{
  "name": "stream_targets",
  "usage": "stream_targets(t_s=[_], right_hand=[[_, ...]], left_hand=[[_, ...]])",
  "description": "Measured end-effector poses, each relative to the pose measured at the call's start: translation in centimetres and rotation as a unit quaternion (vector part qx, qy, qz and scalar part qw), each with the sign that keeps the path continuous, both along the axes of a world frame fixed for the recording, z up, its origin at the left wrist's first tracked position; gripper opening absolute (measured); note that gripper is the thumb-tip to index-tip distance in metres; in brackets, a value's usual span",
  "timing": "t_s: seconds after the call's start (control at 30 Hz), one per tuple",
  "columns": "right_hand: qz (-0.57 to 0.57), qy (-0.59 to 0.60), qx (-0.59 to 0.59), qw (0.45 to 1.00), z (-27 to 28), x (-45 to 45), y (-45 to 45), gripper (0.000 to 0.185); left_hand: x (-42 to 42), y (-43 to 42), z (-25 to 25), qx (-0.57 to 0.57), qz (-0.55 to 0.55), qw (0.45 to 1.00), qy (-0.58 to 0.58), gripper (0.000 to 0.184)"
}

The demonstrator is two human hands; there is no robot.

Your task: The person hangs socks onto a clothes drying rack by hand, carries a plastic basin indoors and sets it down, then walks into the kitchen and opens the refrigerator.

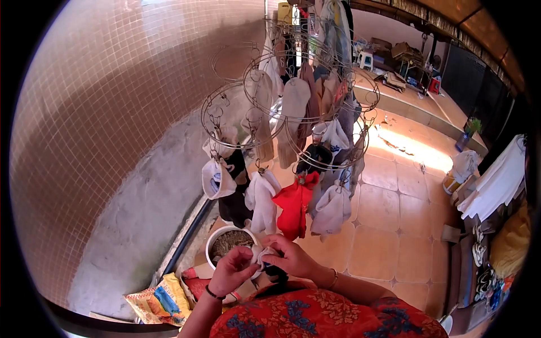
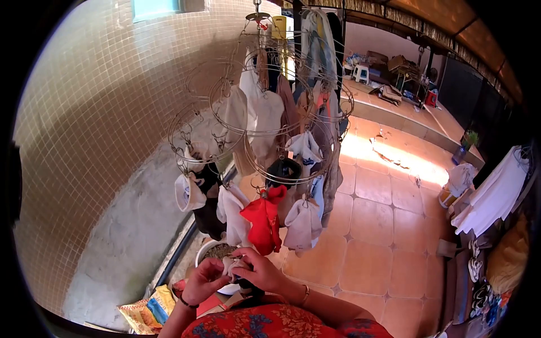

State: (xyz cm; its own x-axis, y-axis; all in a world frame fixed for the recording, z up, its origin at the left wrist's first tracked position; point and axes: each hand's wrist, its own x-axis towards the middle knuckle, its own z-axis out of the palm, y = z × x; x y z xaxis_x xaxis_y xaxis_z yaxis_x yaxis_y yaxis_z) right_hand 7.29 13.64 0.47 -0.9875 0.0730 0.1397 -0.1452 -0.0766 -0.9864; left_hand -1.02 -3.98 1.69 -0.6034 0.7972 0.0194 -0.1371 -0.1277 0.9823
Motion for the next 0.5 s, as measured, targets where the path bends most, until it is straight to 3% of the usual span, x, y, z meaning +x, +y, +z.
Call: stream_targets(t_s=[0.03,0.13,0.2,0.3,0.43,0.5], right_hand=[[-0.001,0.000,0.002,1.000,0.4,-0.1,-0.3,0.031],[-0.013,0.014,0.051,0.999,2.1,-0.5,-0.8,0.028],[0.054,0.019,0.183,0.981,3.0,-0.6,-0.8,0.026],[0.074,0.047,0.181,0.980,3.0,-1.2,-1.7,0.024],[0.063,0.043,0.176,0.981,2.6,-2.3,-2.3,0.025],[0.044,0.056,0.181,0.981,2.1,-2.7,-2.3,0.026]], left_hand=[[-0.1,-0.2,0.0,0.046,0.020,0.998,-0.025,0.011],[-1.1,-1.2,0.2,0.009,0.054,0.998,-0.024,0.008],[-2.2,-2.0,-0.6,-0.008,0.060,0.998,-0.015,0.007],[-2.9,-3.3,-0.6,-0.026,0.058,0.998,-0.001,0.011],[-2.8,-4.2,0.3,-0.050,-0.023,0.997,0.047,0.022],[-2.8,-4.1,0.6,-0.030,-0.014,0.999,-0.023,0.020]])
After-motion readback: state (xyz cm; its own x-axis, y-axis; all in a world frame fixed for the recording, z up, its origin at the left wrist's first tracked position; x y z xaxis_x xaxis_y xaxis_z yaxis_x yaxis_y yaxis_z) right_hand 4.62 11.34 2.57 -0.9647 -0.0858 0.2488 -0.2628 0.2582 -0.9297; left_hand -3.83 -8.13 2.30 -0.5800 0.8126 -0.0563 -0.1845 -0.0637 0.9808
